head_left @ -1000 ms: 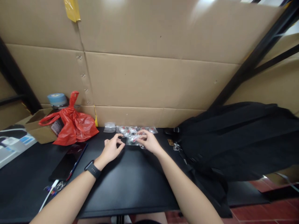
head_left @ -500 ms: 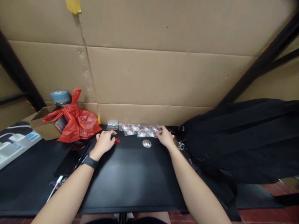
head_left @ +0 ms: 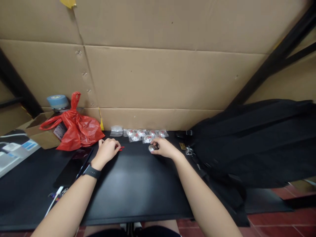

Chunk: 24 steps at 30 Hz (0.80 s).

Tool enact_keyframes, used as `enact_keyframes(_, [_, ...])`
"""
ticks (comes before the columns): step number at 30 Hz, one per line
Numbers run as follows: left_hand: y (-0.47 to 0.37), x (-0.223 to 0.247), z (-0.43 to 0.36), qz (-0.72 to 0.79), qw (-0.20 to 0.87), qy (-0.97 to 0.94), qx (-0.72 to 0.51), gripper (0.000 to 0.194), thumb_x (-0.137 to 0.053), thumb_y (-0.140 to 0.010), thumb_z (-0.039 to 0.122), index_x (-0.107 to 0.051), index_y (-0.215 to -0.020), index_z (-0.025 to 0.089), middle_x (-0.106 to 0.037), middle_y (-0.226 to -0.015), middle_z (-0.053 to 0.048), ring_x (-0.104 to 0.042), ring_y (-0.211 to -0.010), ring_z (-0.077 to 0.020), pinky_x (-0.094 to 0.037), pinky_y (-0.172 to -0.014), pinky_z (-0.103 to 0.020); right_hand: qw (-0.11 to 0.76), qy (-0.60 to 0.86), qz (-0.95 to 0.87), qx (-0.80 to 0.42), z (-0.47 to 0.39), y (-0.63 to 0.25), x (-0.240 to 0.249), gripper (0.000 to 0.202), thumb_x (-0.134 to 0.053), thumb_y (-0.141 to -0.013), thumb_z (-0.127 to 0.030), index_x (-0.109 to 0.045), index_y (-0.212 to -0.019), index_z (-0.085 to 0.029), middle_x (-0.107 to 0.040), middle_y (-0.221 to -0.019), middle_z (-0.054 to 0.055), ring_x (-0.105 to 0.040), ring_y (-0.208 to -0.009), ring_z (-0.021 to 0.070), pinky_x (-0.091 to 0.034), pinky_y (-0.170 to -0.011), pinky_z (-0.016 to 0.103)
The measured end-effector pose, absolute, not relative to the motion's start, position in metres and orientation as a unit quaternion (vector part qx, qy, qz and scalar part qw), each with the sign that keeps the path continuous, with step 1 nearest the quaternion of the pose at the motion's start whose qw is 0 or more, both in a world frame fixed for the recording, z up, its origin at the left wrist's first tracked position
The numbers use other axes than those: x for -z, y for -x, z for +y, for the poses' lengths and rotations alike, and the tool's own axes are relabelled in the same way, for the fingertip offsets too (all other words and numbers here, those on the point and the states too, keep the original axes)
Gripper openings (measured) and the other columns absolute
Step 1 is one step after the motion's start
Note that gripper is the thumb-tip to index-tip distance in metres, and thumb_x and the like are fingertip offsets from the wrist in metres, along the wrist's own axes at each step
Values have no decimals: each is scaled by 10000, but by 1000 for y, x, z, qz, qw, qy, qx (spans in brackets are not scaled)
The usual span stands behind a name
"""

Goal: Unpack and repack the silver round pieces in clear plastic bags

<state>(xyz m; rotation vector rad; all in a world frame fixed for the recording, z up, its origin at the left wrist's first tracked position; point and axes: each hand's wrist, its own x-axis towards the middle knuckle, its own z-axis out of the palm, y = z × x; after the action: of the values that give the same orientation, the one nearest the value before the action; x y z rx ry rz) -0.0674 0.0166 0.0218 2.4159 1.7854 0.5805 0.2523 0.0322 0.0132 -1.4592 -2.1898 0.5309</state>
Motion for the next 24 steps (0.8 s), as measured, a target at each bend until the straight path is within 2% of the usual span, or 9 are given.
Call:
enact_keyframes(4, [64,-23,15,580,42,-790,-195,180,-557,-848,275,-709,-756,244,-729,-938,-67,-594,-989,-283,-299,-918,-443,228,536,-790,-192,33,-251,-12,342,-804,-634,-223,-711,-962,-248,-709,-926,16,-626,-780,179,-462,-715,267])
enact_keyframes(10, [56,-30,13,586,81,-764,-257,174,-557,-871,343,-705,-841,256,-755,-970,-36,-640,-976,-263,-338,-933,-426,266,519,-785,-209,34,-249,-16,376,-802,-647,-292,-682,-995,-213,-689,-924,19,-589,-745,158,-478,-721,284])
enact_keyframes(14, [46,-37,8,545,182,-753,-321,237,-575,-868,428,-730,-864,249,-768,-909,-8,-686,-826,-216,-443,-886,-366,349,449,-776,-273,24,-229,-25,415,-767,-694,-302,-639,-1076,-201,-685,-1007,44,-620,-816,170,-505,-730,294])
enact_keyframes(17, [38,-36,4,505,266,-725,-386,233,-636,-821,427,-727,-857,215,-766,-905,-34,-698,-839,-220,-505,-817,-333,400,394,-768,-309,13,-208,-28,384,-736,-729,-283,-626,-1092,-216,-664,-1123,63,-645,-956,196,-523,-781,316])
enact_keyframes(21, [27,-29,2,442,385,-667,-459,264,-700,-777,380,-630,-937,183,-741,-842,-49,-712,-820,-208,-546,-808,-334,456,350,-742,-346,0,-184,-27,405,-738,-743,-267,-603,-1124,-241,-659,-1144,64,-651,-1038,208,-532,-848,341])
enact_keyframes(24, [22,-25,0,421,429,-643,-475,316,-721,-768,377,-577,-973,184,-726,-835,-49,-713,-819,-199,-562,-804,-337,475,336,-722,-375,-6,-175,-25,414,-750,-747,-278,-590,-1127,-245,-668,-1133,65,-663,-1055,213,-536,-861,349])
